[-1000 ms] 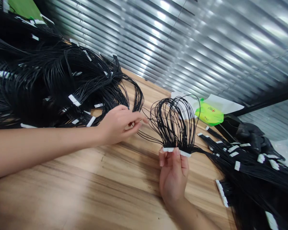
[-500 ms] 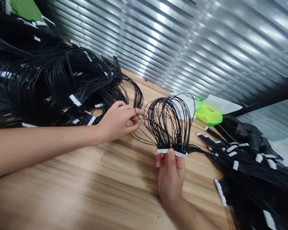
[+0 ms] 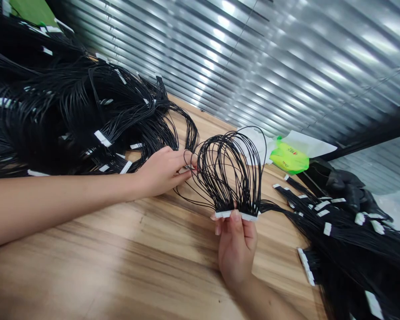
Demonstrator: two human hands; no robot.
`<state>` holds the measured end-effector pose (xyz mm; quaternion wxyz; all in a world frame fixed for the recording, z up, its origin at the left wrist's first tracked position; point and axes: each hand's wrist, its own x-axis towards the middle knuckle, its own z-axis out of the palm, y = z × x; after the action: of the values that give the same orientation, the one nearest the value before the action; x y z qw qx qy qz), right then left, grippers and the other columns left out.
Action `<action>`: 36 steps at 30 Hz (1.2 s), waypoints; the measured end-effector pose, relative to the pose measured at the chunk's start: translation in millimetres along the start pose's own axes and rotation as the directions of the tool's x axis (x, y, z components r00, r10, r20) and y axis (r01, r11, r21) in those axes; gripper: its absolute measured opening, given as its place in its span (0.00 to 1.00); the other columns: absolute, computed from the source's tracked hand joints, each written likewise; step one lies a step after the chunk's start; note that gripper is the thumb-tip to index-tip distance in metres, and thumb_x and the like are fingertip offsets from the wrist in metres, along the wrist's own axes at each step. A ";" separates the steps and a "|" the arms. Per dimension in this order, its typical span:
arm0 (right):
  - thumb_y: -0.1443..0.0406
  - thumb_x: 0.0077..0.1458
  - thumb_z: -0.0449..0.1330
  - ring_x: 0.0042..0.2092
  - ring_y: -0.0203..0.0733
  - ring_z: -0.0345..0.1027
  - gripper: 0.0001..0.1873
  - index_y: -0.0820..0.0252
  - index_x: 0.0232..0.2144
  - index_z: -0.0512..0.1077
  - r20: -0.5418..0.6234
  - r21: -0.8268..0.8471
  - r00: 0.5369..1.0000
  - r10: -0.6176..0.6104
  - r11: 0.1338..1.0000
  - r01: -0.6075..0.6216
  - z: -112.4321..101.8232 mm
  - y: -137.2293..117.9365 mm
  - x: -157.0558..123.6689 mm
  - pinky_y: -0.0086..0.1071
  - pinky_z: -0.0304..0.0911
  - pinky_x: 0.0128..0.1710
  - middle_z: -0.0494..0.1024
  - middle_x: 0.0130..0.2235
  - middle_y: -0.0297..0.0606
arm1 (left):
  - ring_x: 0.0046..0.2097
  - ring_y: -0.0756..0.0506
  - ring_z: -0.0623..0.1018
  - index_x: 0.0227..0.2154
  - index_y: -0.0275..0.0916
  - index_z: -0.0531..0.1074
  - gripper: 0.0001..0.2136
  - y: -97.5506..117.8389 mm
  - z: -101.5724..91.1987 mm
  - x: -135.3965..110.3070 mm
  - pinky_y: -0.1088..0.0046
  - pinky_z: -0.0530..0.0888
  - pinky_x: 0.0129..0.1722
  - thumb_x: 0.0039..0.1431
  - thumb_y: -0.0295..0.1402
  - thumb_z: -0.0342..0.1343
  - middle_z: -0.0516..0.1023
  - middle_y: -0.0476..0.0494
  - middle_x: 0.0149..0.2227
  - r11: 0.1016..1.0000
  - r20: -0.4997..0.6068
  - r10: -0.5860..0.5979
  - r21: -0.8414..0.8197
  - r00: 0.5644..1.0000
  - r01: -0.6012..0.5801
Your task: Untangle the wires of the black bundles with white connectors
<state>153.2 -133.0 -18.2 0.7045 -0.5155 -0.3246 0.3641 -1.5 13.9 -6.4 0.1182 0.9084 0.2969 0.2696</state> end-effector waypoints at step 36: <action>0.55 0.53 0.63 0.22 0.33 0.62 0.12 0.58 0.28 0.76 0.380 0.100 0.860 0.339 0.910 -0.403 0.7 -4.6 0.8 0.28 0.58 0.25 0.73 0.19 0.30 | 0.37 0.54 0.78 0.39 0.37 0.75 0.07 6.0 9.2 2.3 0.79 0.74 0.38 0.63 0.26 0.52 0.81 0.48 0.37 0.784 -0.146 0.218 -0.563 0.965 -0.262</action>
<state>153.8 -132.9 -13.6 0.5934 -0.4298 -0.3069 0.6074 8.1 10.0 -10.7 0.3417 0.8493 0.0873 0.3929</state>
